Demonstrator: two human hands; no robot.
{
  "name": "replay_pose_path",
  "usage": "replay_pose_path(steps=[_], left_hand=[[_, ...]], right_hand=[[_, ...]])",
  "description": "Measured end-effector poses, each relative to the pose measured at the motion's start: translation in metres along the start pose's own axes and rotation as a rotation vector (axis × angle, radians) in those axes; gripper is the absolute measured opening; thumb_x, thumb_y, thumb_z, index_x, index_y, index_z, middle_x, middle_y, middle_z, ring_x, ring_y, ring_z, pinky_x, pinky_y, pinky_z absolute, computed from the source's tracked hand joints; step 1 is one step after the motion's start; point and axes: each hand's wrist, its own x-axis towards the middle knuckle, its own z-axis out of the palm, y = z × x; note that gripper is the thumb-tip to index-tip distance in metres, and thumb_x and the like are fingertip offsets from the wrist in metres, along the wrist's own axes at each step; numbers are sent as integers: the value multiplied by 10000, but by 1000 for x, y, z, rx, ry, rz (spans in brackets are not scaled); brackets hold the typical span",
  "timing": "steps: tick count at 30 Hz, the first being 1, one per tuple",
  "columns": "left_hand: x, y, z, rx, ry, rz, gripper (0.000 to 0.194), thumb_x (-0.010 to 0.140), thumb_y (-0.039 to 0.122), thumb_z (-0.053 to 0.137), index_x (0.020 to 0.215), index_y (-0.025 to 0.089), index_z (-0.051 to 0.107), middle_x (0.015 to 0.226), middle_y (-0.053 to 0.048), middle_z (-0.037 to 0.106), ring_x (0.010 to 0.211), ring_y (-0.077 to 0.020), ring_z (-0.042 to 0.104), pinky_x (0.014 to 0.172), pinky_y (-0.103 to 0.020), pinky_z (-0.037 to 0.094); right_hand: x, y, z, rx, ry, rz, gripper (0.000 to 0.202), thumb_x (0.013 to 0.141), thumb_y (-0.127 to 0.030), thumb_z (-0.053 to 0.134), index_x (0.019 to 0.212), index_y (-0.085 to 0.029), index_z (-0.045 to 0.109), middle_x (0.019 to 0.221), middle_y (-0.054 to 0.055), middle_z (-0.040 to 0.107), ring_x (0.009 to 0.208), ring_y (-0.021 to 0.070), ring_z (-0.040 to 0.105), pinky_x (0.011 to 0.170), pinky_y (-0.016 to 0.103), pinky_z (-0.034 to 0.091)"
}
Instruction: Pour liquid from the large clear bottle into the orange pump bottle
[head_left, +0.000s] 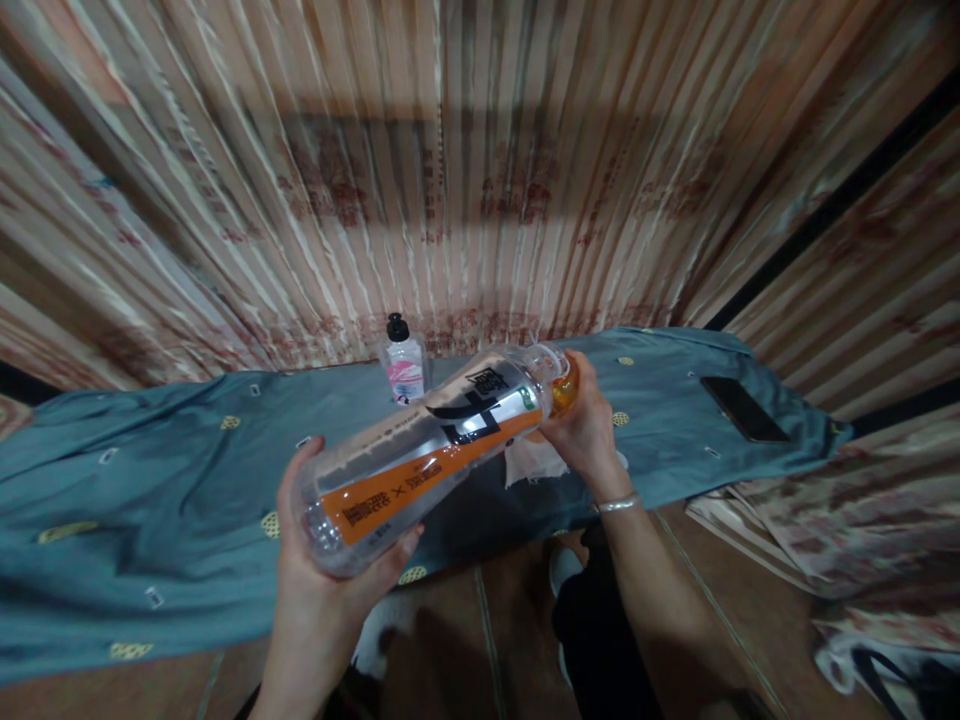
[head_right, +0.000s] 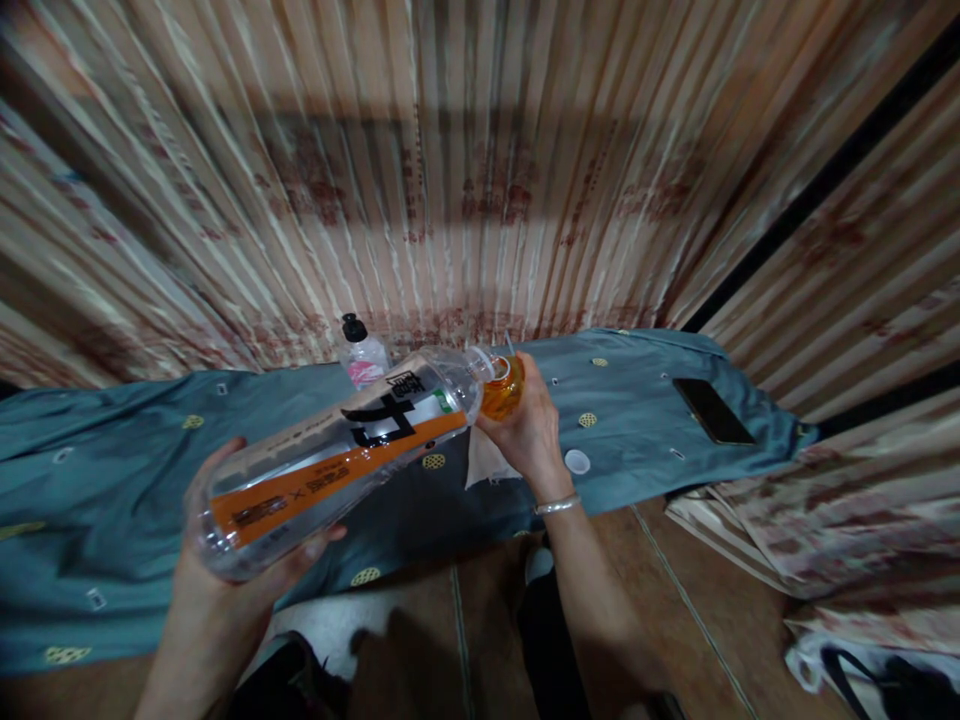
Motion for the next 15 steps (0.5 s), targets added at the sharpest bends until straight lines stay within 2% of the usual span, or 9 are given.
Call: replay_pose_path(steps=[7,11,15], left_hand=[[-1,4,-1,62,-2,7,1076,504,241,909,1473,281,443,1151,-45,651,934,-230,677,720,-332,632],[-1,4,-2,141,29,53,1067,472,246,917,1448,288,488,1151,-32,659,986,-254,675,790,-355,625],[-1,5,-3,128,28,32,1101,448,247,925,1455,303,483,1177,-37,660,1012,-281,660,805,-388,618]], right_hand=[[0,0,0,-13,3,-6,809,667,-353,777,1398,-210,460,1254,131,688,1135,323,687,955,478,575],[0,2,1,-9,13,6,863,653,-387,797,1420,-216,440,1297,139,670,1187,340,663,996,510,553],[0,2,1,-7,2,15,871,660,-389,793,1429,-202,429,1326,155,652,1235,349,637,1031,526,532]])
